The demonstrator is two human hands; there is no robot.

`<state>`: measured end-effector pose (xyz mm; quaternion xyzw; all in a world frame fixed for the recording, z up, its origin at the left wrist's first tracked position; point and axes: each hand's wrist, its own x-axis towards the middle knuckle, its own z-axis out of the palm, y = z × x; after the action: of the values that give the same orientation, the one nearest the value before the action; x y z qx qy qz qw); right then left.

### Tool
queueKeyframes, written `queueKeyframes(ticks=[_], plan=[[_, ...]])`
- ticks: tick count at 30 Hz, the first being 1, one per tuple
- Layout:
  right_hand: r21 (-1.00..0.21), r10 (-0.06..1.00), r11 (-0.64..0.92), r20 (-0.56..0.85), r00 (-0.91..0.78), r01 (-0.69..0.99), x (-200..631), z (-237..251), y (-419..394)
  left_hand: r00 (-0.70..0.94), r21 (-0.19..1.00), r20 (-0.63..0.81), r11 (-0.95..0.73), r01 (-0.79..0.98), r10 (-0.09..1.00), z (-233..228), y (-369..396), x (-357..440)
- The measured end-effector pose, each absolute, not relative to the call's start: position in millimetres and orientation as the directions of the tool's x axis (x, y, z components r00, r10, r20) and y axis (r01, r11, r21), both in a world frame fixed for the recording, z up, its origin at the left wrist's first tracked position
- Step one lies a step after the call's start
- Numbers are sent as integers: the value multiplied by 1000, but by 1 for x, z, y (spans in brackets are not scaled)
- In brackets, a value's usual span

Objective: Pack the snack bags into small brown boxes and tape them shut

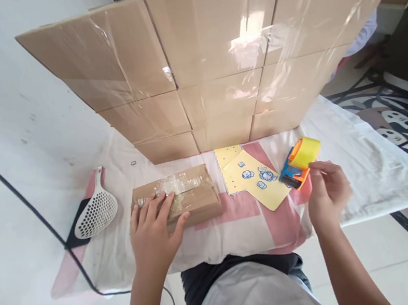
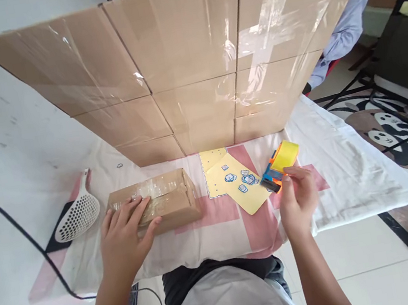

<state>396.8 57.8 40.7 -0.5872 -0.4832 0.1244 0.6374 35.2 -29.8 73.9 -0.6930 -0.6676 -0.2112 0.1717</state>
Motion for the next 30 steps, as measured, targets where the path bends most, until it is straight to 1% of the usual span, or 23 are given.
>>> queueKeyframes(ticks=[2,4,7,8,10,12,13,16,18,20,22,24,25,26,27,29,30], plan=[[-897,681,196,415,603,397,416,36,68,9,52,523,-42,998,852,72,-28,37],[-933,701,105,314,640,344,430,31,84,2,59,521,-39,998,853,71,-25,37],[-965,811,-15,142,567,263,439,26,114,3,63,535,-44,997,845,68,-20,34],[-964,840,-48,104,533,263,439,26,123,7,61,549,-48,997,836,67,-18,33],[-957,863,-78,76,500,279,437,27,135,16,58,587,-62,996,810,64,-16,30],[-965,870,-41,93,485,258,431,30,139,24,61,624,-79,995,781,60,-15,29],[-976,876,-9,98,473,220,427,31,138,23,68,640,-87,994,768,59,-16,29],[-999,892,39,39,449,10,410,37,128,-5,117,687,-104,988,727,56,-20,34],[-989,890,58,-11,456,-138,396,44,120,-12,145,682,-118,982,731,56,-24,42],[-964,898,101,-18,439,-246,380,54,114,-9,175,679,-149,973,734,56,-27,56],[-945,922,137,13,387,-296,363,64,112,-42,247,732,-207,947,680,57,-30,76],[-940,941,161,54,335,-300,346,72,113,-88,321,781,-276,906,619,57,-32,102],[-942,947,174,80,312,-286,338,73,115,-101,364,770,-303,881,630,56,-32,117],[-943,949,197,114,295,-267,331,73,117,-115,430,723,-314,846,681,55,-30,131],[-944,949,223,152,277,-245,325,72,119,-133,524,636,-299,797,760,53,-28,145],[-946,950,261,217,227,-191,315,65,123,-182,748,371,-177,639,911,50,-19,167],[-948,950,274,241,200,-160,312,61,124,-204,831,228,-81,550,952,48,-13,175]])
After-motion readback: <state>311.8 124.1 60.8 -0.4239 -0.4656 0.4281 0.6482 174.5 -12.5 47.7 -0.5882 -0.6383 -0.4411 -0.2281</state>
